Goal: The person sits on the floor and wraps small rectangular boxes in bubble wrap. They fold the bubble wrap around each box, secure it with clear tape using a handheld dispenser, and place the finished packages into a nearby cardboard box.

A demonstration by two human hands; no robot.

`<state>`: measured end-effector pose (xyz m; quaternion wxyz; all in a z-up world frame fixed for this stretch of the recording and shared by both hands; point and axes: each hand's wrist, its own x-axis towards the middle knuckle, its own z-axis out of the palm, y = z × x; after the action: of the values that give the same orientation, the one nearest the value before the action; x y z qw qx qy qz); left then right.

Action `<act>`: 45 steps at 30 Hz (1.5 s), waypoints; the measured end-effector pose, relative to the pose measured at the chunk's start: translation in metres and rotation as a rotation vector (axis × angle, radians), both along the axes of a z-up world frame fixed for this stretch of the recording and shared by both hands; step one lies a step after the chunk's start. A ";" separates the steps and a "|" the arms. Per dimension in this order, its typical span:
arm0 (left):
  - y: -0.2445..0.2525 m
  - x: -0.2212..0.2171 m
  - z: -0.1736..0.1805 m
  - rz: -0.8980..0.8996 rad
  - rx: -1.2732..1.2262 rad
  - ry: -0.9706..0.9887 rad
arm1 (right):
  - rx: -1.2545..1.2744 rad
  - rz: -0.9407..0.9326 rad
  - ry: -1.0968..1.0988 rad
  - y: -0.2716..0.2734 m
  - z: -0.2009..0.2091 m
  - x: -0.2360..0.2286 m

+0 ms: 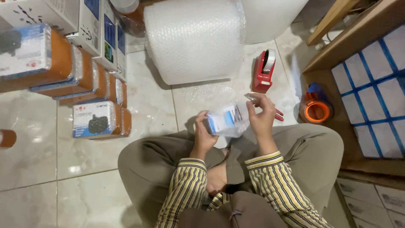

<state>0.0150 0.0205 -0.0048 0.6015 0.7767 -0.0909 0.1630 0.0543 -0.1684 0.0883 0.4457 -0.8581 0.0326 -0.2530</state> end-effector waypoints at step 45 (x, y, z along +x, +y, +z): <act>0.028 0.039 -0.032 0.127 0.061 0.421 | 0.188 0.423 0.224 0.044 -0.081 0.000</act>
<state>0.0544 0.0482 -0.0370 0.5720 0.8157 0.0807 0.0321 0.0543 -0.1241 0.0078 0.5601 -0.8233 -0.0752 -0.0533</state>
